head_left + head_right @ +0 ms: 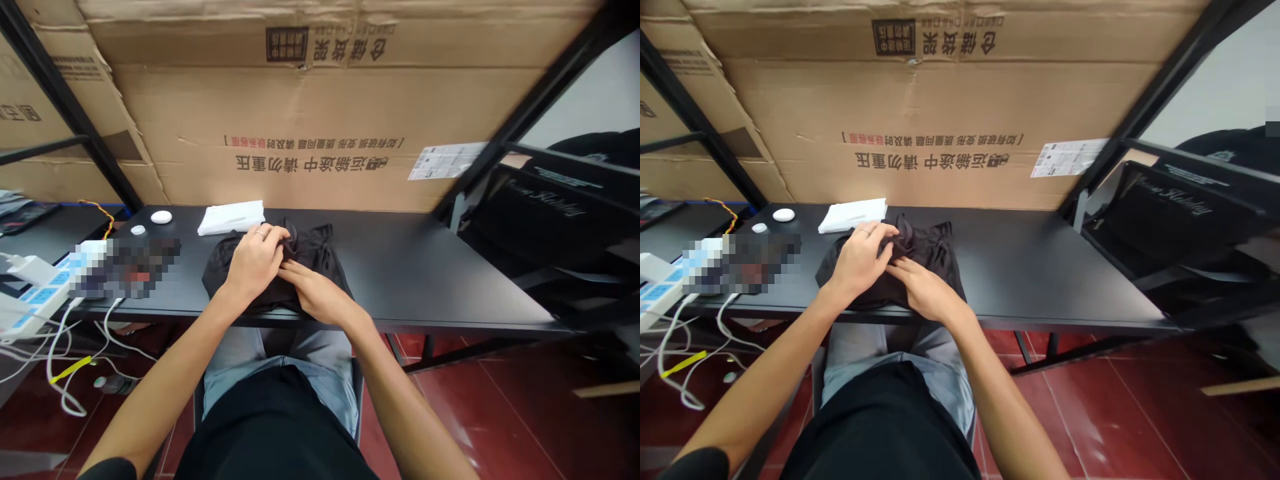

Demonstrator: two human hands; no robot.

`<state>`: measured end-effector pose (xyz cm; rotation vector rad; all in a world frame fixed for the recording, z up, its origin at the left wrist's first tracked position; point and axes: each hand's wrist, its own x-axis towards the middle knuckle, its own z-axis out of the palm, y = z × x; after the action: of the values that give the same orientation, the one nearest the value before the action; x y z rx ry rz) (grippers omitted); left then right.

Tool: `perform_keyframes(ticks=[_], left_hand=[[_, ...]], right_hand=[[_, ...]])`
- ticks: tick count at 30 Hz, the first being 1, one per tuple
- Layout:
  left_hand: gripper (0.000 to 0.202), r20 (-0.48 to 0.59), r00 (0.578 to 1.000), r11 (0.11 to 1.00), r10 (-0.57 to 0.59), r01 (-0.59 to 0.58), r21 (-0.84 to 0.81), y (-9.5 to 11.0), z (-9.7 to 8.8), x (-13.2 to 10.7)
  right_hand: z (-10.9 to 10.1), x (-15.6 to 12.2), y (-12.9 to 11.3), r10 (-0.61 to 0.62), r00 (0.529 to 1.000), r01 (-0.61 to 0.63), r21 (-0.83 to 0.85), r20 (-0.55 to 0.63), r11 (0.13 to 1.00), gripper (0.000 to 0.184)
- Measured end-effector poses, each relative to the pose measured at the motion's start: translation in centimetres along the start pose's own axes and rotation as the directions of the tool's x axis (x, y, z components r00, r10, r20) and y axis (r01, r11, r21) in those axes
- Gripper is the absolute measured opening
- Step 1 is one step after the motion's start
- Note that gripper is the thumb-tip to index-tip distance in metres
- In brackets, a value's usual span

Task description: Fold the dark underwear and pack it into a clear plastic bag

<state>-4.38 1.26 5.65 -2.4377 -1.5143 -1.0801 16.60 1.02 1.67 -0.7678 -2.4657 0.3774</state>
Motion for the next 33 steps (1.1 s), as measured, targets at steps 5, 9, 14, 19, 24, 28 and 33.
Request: perform_keyframes(ticks=[5,9,14,19,24,28,33], left_hand=[[0.032,-0.067,0.980,0.957,0.185,-0.195,-0.214,0.7,0.5,0.2],[0.040,-0.080,0.993,0.982,-0.089,0.074,-0.175,-0.8,0.5,-1.2],[0.058,0.204,0.948,0.961,-0.243,0.263,-0.082,-1.7,1.0,-2.1],[0.061,0.304,0.889,0.919,-0.343,0.385,-0.088,-1.3,1.8,-0.4],[0.038,0.395,0.849,0.883,-0.351,0.440,-0.161,-1.5,2.4,1.4],[0.030,0.382,0.866,0.849,-0.322,0.442,-0.288,-0.9,3.4,2.0],[0.023,0.466,0.800,0.483,-0.378,0.600,-0.638,-0.3,4.2,2.3]], right_hand=[[-2.3,-1.1,0.0,0.016,0.995,-0.008,0.080,-0.098,0.997,0.031],[-4.3,-2.4,2.0,0.145,0.929,-0.136,0.051,-0.340,0.989,0.023],[-4.3,-2.6,3.6,0.160,0.948,-0.161,0.019,-0.274,0.987,0.055],[-3.3,-2.7,4.3,0.131,0.977,-0.136,-0.020,-0.170,0.990,0.069],[-3.2,-2.8,4.6,0.116,0.977,-0.125,-0.041,-0.182,0.991,0.050],[-3.1,-2.6,4.5,0.092,0.972,-0.106,-0.058,-0.216,0.993,0.036],[-3.6,-2.8,3.5,0.031,0.954,-0.057,-0.078,-0.299,0.995,0.036]])
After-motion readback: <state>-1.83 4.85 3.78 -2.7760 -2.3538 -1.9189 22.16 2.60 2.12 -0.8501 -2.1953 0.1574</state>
